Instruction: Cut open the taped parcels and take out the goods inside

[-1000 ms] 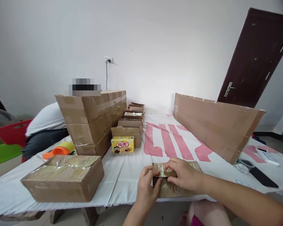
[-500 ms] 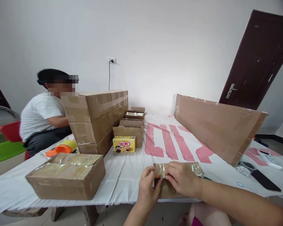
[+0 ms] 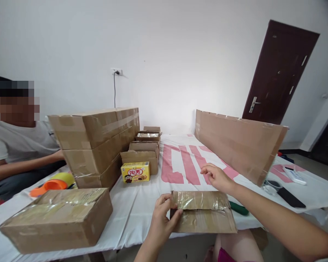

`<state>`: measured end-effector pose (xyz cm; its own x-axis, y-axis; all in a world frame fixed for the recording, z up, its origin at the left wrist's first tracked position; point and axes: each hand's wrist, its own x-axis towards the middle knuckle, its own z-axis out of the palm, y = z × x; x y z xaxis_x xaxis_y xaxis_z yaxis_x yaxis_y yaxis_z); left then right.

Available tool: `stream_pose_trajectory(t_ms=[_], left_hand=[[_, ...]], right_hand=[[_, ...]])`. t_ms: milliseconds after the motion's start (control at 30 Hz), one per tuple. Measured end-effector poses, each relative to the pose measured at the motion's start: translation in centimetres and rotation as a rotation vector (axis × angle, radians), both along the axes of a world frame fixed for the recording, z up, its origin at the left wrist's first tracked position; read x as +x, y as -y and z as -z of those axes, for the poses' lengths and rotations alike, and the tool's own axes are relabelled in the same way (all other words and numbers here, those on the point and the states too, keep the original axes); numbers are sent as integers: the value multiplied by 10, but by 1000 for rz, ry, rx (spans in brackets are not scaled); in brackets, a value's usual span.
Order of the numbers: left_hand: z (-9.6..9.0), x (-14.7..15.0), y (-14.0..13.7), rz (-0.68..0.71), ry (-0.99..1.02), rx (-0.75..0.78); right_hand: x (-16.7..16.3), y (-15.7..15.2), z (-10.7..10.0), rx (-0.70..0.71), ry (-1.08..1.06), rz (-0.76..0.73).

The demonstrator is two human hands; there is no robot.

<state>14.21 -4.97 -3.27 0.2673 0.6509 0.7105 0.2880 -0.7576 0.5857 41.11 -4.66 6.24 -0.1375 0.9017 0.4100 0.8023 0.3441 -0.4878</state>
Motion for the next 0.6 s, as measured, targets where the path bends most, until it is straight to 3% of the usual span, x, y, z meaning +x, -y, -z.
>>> stream_pose_trajectory(t_ms=[233,433,600], left_hand=[[3,6,-2,37,38,-106],[4,14,-9,-11,54,-175],[11,16,-18,-72,96,-213]], right_hand=[[72,26,54,-176,130,213],[110,58,104,-341,289,392],[124,64,131,-354,290,366]])
